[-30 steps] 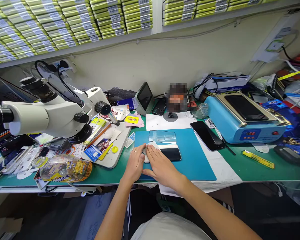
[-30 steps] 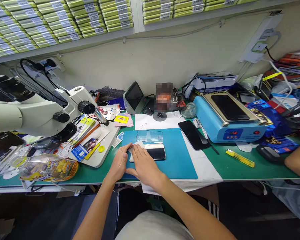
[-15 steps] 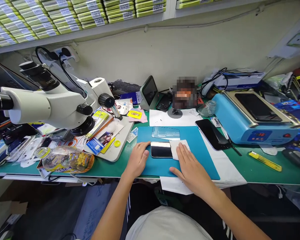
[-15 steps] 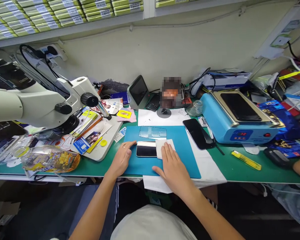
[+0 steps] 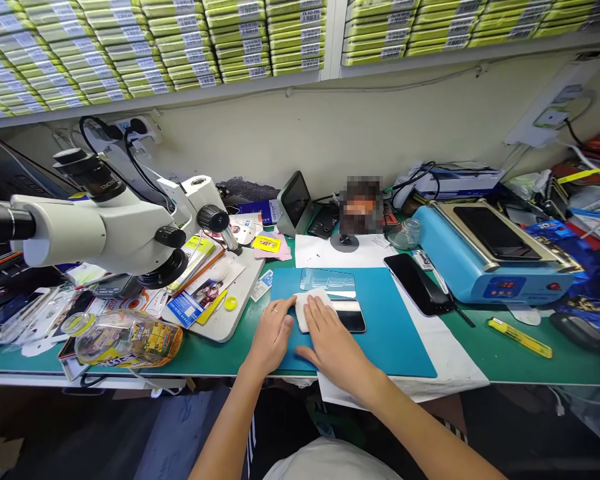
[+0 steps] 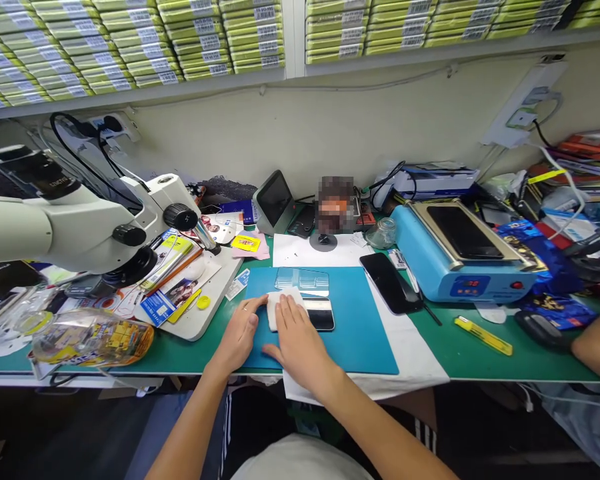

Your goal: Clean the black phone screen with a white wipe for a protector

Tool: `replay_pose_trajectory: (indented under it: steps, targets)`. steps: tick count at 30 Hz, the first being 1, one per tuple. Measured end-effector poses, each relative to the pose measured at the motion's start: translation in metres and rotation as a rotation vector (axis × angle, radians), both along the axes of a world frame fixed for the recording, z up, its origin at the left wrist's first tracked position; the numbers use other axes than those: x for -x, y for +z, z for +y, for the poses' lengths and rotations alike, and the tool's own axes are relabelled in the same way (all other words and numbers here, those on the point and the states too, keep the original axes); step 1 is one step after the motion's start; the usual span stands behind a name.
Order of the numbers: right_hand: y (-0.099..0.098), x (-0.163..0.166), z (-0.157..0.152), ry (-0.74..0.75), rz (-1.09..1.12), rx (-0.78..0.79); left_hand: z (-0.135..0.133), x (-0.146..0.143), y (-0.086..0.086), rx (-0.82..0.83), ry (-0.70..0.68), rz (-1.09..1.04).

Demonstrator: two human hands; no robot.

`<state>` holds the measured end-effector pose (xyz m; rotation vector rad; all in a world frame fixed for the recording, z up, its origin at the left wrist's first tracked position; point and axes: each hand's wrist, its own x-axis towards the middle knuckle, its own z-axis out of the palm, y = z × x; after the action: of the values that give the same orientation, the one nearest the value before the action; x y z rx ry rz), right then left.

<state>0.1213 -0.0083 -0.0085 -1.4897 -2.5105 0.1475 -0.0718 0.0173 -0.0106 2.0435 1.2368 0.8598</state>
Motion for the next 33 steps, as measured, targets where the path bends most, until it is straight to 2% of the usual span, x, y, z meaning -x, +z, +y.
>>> replay_pose_trajectory:
  steps: [2,5,8,12,14,17,20,23,26,29,33]
  targets:
    - [-0.001,0.008,0.005,0.033,0.029,-0.021,-0.001,0.0,0.0,-0.002,0.005,0.004]
    - [-0.001,0.0,0.006,0.119,0.116,-0.035,-0.001,0.0,0.001,0.004,0.006,0.009]
    - [0.0,-0.028,-0.001,0.22,0.223,-0.021,-0.002,0.0,0.003,0.022,0.001,0.006]
    - [0.003,-0.085,-0.016,0.303,0.275,0.021,-0.002,0.0,0.004,0.04,-0.001,0.005]
    - [0.006,-0.117,-0.022,0.275,0.262,-0.022,-0.002,0.0,0.005,0.044,-0.005,0.001]
    - [0.012,-0.158,-0.027,0.146,0.188,-0.054,-0.002,0.0,0.007,0.049,-0.006,0.0]
    - [0.02,-0.18,-0.032,0.047,0.128,-0.05,-0.002,0.0,0.007,0.052,-0.003,0.002]
    - [0.031,-0.179,-0.034,0.009,0.081,0.03,-0.001,0.0,0.007,0.043,-0.001,0.009]
    - [0.044,-0.162,-0.02,-0.085,0.155,0.093,-0.001,0.0,0.008,0.026,-0.007,0.021]
    - [0.053,-0.139,0.014,-0.178,0.203,0.149,-0.003,0.0,0.011,0.024,-0.002,0.021]
    - [0.049,-0.111,0.071,-0.229,0.118,0.185,-0.005,-0.001,0.013,0.034,0.004,0.014]
